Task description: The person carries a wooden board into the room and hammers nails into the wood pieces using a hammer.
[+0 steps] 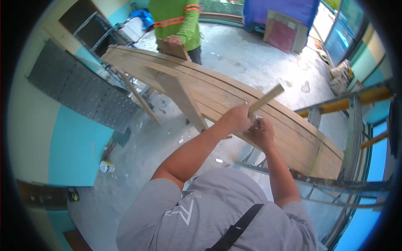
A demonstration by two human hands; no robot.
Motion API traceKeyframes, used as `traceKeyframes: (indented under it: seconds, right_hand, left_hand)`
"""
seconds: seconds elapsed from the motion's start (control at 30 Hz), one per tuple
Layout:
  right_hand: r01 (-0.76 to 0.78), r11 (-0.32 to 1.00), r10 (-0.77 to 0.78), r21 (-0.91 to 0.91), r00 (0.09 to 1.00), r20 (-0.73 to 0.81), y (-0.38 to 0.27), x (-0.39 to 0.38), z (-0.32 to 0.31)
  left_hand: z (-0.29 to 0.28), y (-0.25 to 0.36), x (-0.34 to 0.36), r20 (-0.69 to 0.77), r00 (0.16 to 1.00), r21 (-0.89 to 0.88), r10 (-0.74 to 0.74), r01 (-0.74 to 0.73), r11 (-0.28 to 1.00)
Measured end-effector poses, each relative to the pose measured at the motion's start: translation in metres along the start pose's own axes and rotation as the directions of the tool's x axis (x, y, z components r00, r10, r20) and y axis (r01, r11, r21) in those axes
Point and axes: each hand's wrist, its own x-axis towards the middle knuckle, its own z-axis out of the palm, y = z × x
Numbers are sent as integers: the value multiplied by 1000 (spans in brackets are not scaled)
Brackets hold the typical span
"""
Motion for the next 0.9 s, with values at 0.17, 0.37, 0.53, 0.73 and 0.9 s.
traceKeyframes:
  seconds: [0.17, 0.37, 0.53, 0.73, 0.9]
  right_hand:
    - [-119, 861, 278, 494, 924, -262, -3, -5, 3]
    - [-136, 286, 413, 948, 911, 6, 3, 11, 13]
    - [-110, 819, 192, 564, 978, -87, -153, 80, 31]
    - [26, 822, 66, 568, 988, -140, -209, 138, 85]
    - [26, 893, 45, 449, 988, -148, -247, 102, 101]
  left_hand:
    - [-26, -53, -104, -17, 992, -133, -126, 123, 983]
    - [-42, -164, -237, 52, 773, -165, -632, 630, 758]
    - [-12, -256, -362, -1, 682, -4, -731, 731, 682]
    - [-5, -304, -445, 132, 532, -114, -837, 846, 520]
    - [0, -359, -521, 247, 401, -730, -882, 676, 103]
